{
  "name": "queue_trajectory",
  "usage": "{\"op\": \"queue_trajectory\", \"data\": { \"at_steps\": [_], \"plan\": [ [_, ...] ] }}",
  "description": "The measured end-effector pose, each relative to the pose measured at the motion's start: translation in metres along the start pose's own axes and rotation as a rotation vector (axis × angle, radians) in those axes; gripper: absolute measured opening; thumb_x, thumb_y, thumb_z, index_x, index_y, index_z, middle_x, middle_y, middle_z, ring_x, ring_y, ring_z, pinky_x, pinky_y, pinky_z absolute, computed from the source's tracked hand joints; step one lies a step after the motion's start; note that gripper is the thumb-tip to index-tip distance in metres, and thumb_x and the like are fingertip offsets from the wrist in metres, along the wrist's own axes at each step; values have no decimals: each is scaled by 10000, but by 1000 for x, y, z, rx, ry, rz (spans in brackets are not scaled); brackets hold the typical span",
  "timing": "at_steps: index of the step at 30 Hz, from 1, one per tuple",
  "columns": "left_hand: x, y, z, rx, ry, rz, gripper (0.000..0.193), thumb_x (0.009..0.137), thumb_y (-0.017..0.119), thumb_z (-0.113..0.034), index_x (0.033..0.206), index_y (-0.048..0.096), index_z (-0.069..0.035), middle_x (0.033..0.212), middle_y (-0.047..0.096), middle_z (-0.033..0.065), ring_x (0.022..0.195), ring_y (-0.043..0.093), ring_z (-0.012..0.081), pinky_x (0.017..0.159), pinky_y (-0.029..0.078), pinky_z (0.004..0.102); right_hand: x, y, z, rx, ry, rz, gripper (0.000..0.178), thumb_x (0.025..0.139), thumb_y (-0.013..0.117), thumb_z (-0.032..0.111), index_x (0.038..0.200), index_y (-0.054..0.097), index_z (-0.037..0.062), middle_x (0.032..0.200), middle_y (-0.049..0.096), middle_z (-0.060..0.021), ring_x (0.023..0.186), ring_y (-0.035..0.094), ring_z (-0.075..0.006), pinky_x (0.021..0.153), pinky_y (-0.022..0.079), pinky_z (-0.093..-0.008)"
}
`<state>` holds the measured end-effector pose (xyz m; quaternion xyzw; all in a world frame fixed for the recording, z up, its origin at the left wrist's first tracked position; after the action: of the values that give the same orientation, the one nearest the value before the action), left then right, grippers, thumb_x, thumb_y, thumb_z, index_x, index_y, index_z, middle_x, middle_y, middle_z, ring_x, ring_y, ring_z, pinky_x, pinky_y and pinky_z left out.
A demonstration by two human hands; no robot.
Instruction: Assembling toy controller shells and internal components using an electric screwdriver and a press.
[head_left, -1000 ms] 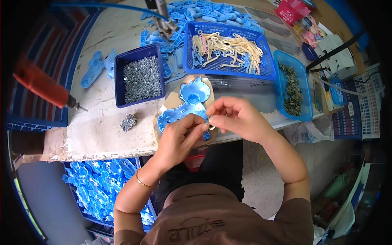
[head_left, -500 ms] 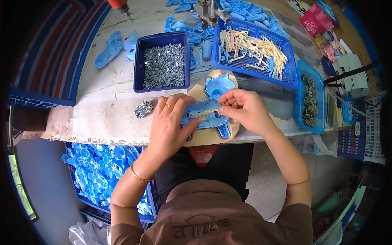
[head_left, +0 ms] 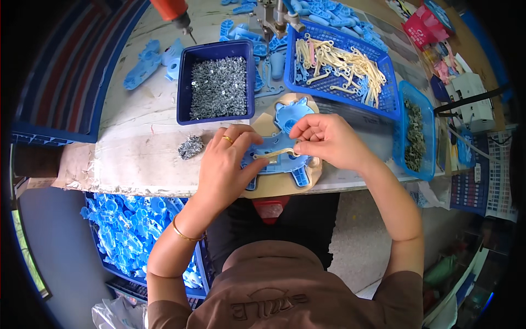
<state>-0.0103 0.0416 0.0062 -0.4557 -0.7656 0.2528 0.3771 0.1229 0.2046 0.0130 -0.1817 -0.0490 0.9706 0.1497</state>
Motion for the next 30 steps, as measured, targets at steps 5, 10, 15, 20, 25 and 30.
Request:
{"op": "queue_trajectory", "data": {
  "at_steps": [5,10,15,20,25,30],
  "plan": [
    [-1,2,1,21,-6,-14,271,703,759,-137,926,619,-74,1010,587,41,889,554,273,776,455,392,1,3,-3,-54,17,-45,170,832,663,-11,990,609,-42,854,656,-61,786,635,-88,707,508,-222],
    [-1,4,0,43,9,1,231,709,755,-137,891,627,-75,1014,583,34,883,555,262,765,450,389,-2,4,-1,-150,6,-58,174,826,663,-14,989,608,-45,850,655,-65,780,629,-85,685,498,-222],
    [-1,4,0,59,-27,31,202,673,772,-118,834,658,-78,1011,616,54,904,581,284,802,473,389,5,2,13,-329,6,42,191,792,684,-7,974,627,-24,865,674,-89,762,631,-94,648,488,-246],
    [3,3,-4,93,-12,36,147,683,769,-127,778,667,-82,1010,615,42,901,581,269,793,478,377,14,5,19,-666,-34,168,146,708,727,35,840,668,16,889,661,-101,768,653,-217,673,499,-339],
    [0,3,-5,170,20,-11,118,711,749,-161,728,650,-99,1019,585,3,869,560,231,724,463,372,12,11,22,-1019,-328,-17,158,672,762,81,801,677,51,896,580,-90,892,600,-272,738,479,-390],
    [-3,7,-8,214,-39,-1,104,708,756,-153,737,675,-94,1032,594,-4,876,559,227,772,460,382,21,22,26,-1176,-217,76,146,673,765,92,777,666,64,900,597,-89,925,605,-272,754,475,-398]
  ]
}}
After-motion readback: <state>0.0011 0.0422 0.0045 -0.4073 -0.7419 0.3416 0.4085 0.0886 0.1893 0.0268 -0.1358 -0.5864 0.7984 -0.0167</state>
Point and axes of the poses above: each hand's wrist, its own x-axis towards the middle knuckle, its own y-axis out of the palm, z = x × y, the point moved 3 cm from there along x, towards the middle knuckle
